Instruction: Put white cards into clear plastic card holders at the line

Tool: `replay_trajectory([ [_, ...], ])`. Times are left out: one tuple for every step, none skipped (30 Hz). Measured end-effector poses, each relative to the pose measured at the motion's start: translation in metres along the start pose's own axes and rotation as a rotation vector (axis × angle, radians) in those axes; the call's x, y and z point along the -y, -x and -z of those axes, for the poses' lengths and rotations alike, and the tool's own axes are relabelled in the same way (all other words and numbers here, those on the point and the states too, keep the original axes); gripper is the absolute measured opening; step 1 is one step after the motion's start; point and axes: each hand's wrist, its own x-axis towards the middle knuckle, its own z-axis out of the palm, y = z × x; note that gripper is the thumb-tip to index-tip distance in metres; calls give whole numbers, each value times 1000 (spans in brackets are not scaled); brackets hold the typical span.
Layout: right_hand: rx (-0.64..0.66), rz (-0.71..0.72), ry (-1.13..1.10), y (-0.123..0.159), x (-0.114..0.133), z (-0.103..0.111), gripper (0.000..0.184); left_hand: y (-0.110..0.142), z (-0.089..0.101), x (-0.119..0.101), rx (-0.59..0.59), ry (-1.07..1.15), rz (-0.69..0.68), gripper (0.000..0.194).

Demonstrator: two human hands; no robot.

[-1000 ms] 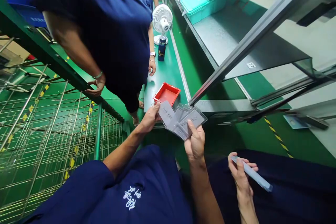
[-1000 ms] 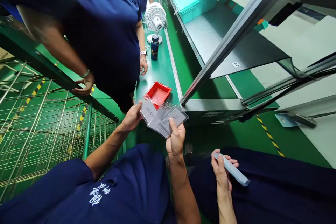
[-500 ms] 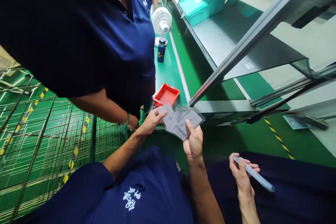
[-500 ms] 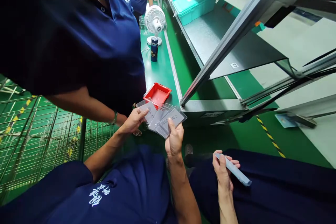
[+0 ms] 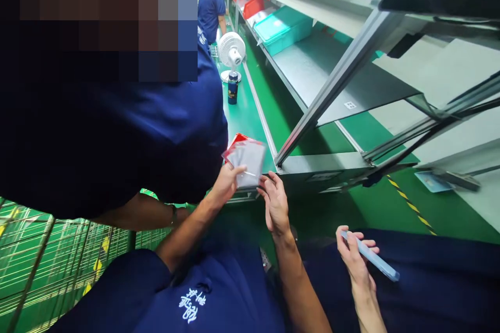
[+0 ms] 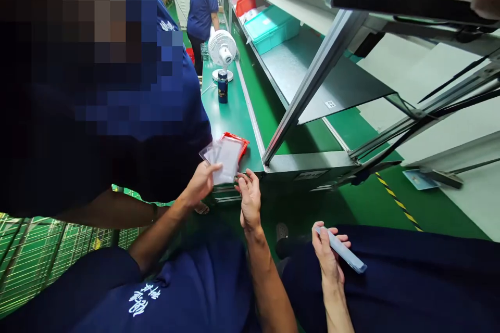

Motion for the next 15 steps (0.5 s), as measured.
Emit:
replay_trajectory([
  [-2,-9,7,0,1,1,56,-9,-3,-9,-41,51,-45,43],
  [-6,-19,8,0,2,2,55,-16,-5,-17,-68,88,-76,42],
  [-10,-29,1,0,2,3,54,-22,-8,-25,-81,110,-91,40],
  [-15,-38,-10,0,3,3,54,-26,-9,-31,-84,120,-93,38],
  [-19,-45,-21,1,4,3,54,-27,-10,-35,-81,124,-89,36],
  [-19,-51,-31,1,4,3,55,-27,-10,-36,-80,129,-83,35],
  [-16,-56,-39,2,4,3,55,-26,-10,-37,-77,133,-77,34],
  [-13,-59,-44,2,5,2,56,-25,-10,-36,-75,133,-71,35],
  [-9,-61,-47,3,5,2,55,-23,-9,-34,-73,130,-67,35],
  [-8,-64,-49,3,5,2,54,-21,-9,-32,-77,127,-59,34],
  [-8,-66,-51,3,5,1,52,-20,-8,-31,-82,123,-48,34],
  [-9,-69,-53,4,6,1,51,-19,-7,-29,-88,119,-36,33],
  [-11,-71,-54,4,6,1,50,-19,-6,-28,-95,116,-24,33],
  [-13,-75,-55,4,5,1,50,-18,-6,-28,-100,114,-14,33],
  [-14,-79,-55,3,5,1,50,-18,-5,-27,-102,114,-8,33],
])
